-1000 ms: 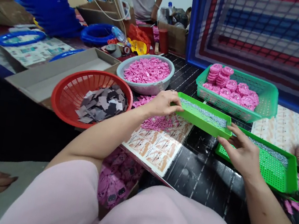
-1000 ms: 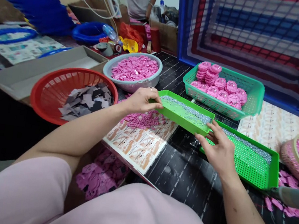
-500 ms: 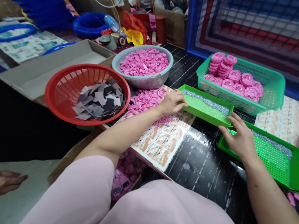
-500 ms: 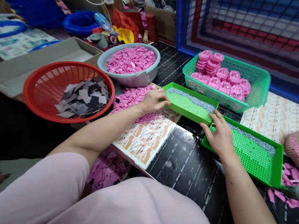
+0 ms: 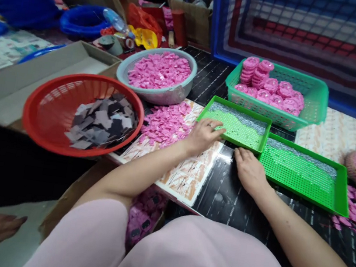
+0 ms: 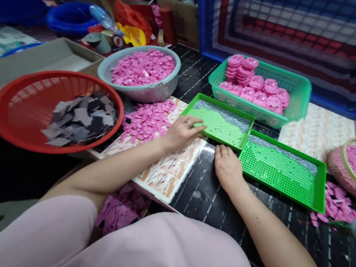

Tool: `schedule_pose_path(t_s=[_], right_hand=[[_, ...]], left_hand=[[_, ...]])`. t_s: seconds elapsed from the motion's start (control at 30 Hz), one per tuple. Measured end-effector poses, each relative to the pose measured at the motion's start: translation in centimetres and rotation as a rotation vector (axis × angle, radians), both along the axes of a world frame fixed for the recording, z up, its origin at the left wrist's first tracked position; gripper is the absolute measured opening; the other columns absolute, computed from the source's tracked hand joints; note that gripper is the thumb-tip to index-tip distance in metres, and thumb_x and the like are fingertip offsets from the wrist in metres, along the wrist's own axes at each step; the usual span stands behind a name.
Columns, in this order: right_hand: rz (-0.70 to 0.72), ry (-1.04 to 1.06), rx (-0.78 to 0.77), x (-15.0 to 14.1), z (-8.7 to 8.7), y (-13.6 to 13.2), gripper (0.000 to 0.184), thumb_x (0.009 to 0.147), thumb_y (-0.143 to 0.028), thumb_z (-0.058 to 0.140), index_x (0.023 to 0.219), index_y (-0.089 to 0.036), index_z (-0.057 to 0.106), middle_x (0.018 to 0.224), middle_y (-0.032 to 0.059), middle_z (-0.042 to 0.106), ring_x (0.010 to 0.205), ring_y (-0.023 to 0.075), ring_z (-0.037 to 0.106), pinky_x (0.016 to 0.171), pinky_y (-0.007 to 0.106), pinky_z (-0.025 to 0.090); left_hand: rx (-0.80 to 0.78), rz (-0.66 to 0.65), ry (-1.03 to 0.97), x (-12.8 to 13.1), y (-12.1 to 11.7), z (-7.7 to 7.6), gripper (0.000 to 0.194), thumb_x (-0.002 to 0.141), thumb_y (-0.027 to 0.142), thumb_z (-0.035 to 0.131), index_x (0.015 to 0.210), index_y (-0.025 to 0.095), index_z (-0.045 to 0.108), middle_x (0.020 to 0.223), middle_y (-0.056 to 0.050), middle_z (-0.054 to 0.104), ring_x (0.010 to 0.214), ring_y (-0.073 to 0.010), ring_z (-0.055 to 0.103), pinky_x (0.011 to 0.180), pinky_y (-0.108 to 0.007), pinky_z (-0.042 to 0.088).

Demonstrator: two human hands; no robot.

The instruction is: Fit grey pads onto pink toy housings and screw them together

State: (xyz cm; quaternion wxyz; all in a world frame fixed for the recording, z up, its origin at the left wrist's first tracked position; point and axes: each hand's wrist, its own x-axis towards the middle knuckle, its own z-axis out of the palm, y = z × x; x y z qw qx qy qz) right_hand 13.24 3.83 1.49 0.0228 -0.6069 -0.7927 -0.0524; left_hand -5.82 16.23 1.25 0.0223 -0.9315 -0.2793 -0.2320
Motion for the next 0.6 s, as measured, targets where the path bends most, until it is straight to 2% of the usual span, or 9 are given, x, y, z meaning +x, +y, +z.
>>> schedule_pose_path(t_s=[0.07,0.17,0.27,0.4,0.5,0.6], right_hand=[[-0.034,-0.025,-0.039,-0.8,0.0,0.2,0.042,0.091,-0.004,0.038,0.128,-0.003,0.056,0.128,0.0223,0.06,0.115,0.0256,0.058,0.095,0.037,0.053],[-0.085,-0.061,-0.071,-1.8,0.0,0.3,0.039,0.092,-0.007,0.041,0.129,-0.005,0.055,0.131,0.0204,0.058,0.117,0.0242,0.058,0.093,0.035,0.054],[-0.102,-0.093,-0.077,-2.3,0.1,0.2,0.034,0.094,-0.012,0.047,0.127,-0.009,0.056,0.128,0.0146,0.06,0.117,0.0216,0.058,0.091,0.035,0.055],[-0.067,-0.112,-0.096,-2.1,0.5,-0.3,0.024,0.093,-0.019,0.055,0.116,-0.013,0.06,0.115,0.0078,0.064,0.105,0.0178,0.062,0.083,0.034,0.056],[-0.029,-0.11,-0.124,-1.6,0.9,-0.5,0.019,0.094,-0.014,0.048,0.107,-0.011,0.062,0.106,0.0087,0.065,0.1,0.0181,0.062,0.076,0.029,0.055],[0.006,-0.097,-0.149,-1.2,1.3,-0.4,0.023,0.092,-0.01,0.043,0.101,-0.011,0.064,0.102,0.0129,0.065,0.098,0.0212,0.059,0.069,0.028,0.052]], left_hand=[[0.046,-0.105,0.198,0.7,-1.7,0.0,0.029,0.097,0.019,0.046,0.121,0.017,0.063,0.113,-0.01,0.067,0.104,-0.0216,0.059,0.088,-0.037,0.047],[0.073,-0.186,0.261,1.9,-3.2,-0.8,0.031,0.094,0.011,0.045,0.122,0.01,0.06,0.114,-0.013,0.068,0.101,-0.0206,0.062,0.085,-0.034,0.05],[0.101,-0.187,0.278,3.1,-3.7,-1.5,0.03,0.093,0.008,0.047,0.119,0.004,0.061,0.115,-0.016,0.067,0.104,-0.0237,0.062,0.088,-0.037,0.049],[0.096,-0.158,0.337,3.9,-4.0,-1.6,0.024,0.094,0.009,0.046,0.109,0.006,0.063,0.109,-0.015,0.068,0.099,-0.0229,0.063,0.085,-0.036,0.049],[0.056,-0.151,0.378,3.7,-4.2,-1.2,0.019,0.093,0.01,0.048,0.102,0.007,0.064,0.101,-0.013,0.069,0.095,-0.0213,0.062,0.083,-0.033,0.048],[0.006,-0.158,0.392,3.2,-4.3,-0.9,0.016,0.093,0.011,0.049,0.096,0.01,0.065,0.095,-0.01,0.068,0.092,-0.0195,0.06,0.081,-0.032,0.047]])
